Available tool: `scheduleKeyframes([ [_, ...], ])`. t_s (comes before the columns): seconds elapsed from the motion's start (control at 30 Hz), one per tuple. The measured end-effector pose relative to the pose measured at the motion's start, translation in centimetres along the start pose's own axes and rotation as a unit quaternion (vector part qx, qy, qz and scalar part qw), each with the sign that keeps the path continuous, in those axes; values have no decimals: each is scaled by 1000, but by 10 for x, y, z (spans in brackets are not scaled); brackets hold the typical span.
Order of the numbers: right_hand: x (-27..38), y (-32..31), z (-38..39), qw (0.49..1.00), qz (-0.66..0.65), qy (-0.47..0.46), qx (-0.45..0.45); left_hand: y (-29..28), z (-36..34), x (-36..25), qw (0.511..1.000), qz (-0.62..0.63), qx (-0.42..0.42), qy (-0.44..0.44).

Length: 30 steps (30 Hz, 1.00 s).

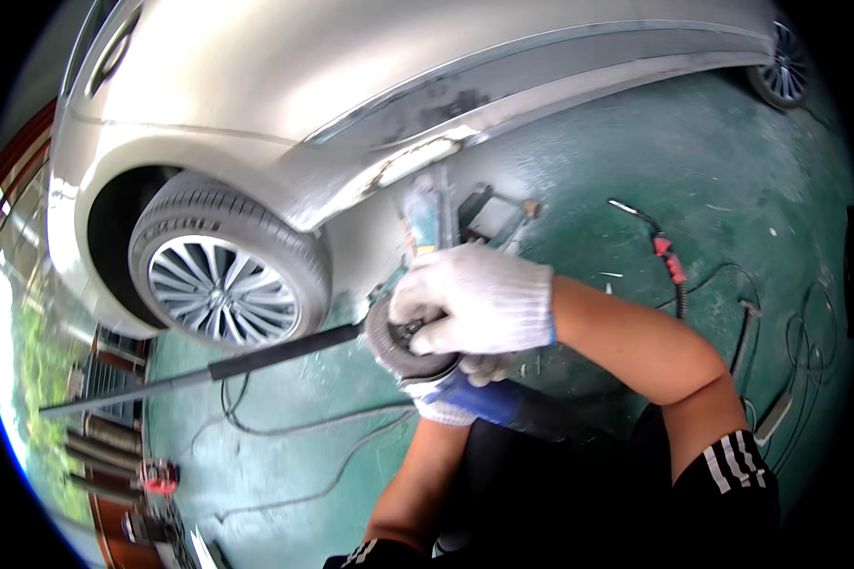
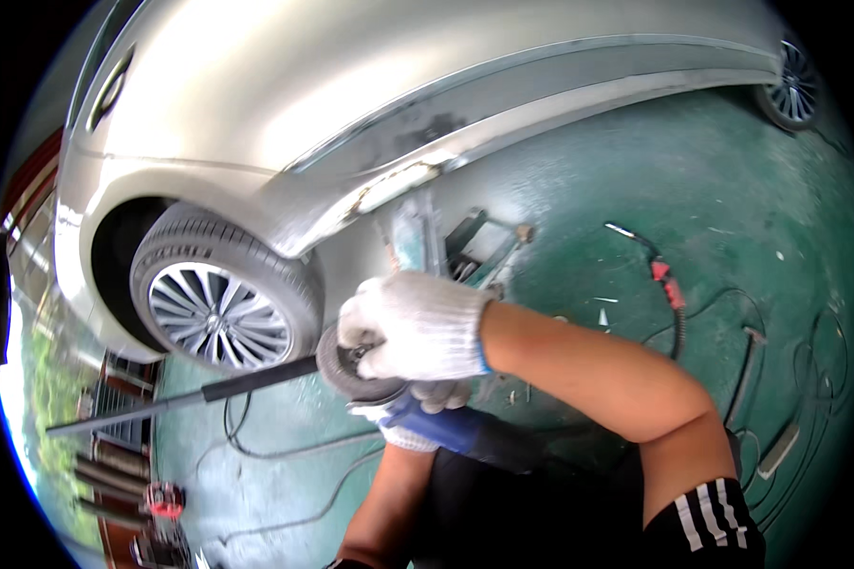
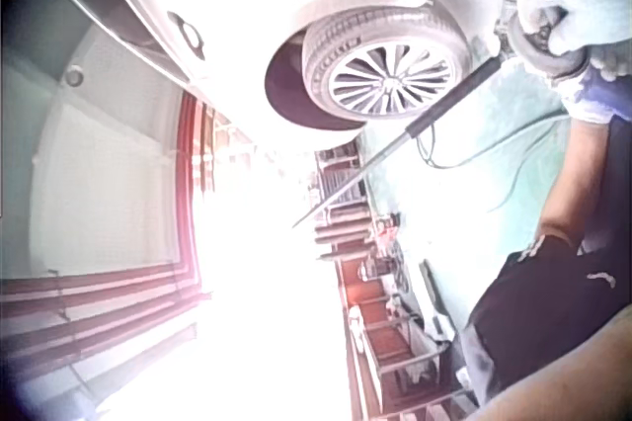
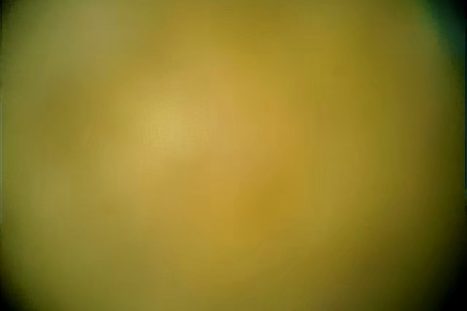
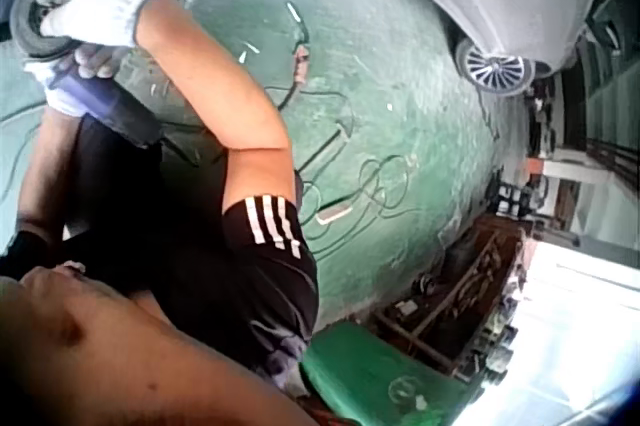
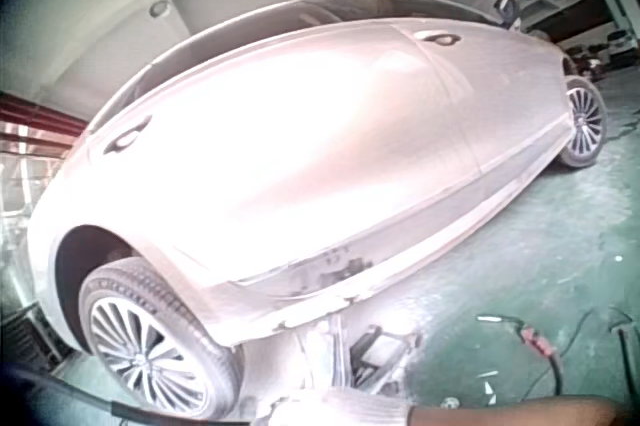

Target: The person uses a hammer to tap the lower edge of a car's front bumper. They then use a welding torch to heat the metal seam, followed by an angle grinder to smooth the area, producing sparks. The person works on the bumper while kneeling on the floor.

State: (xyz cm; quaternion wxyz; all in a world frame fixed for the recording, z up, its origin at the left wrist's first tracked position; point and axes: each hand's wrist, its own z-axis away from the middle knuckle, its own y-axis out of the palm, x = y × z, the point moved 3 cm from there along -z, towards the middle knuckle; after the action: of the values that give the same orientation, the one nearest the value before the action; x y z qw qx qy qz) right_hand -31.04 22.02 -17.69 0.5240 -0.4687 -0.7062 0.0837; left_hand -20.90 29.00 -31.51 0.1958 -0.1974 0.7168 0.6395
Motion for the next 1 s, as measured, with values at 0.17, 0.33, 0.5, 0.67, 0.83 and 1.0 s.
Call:
scheduleKeyframes([
  [0.17, 11, 2, -2, 993, -38, 107, 40, 2, 1, -5, 991, 48, 126, 7],
  [0.33, 10, -6, 2, 987, -46, 138, 68, -9, -3, 0, 976, 90, 196, -31],
  [0.5, 6, -17, 7, 997, -25, 60, 42, -11, 5, 1, 985, 112, 118, -57],
  [0.67, 9, -7, 4, 1000, 9, -14, -8, -13, 4, 3, 986, 60, 149, -46],
  [0.83, 10, -3, 5, 1000, 18, -3, -20, -1, 8, -1, 992, 74, 76, -61],
  [1.0, 14, 0, 1, 997, 48, 58, 15, 14, 6, -6, 997, -20, 54, -49],
])
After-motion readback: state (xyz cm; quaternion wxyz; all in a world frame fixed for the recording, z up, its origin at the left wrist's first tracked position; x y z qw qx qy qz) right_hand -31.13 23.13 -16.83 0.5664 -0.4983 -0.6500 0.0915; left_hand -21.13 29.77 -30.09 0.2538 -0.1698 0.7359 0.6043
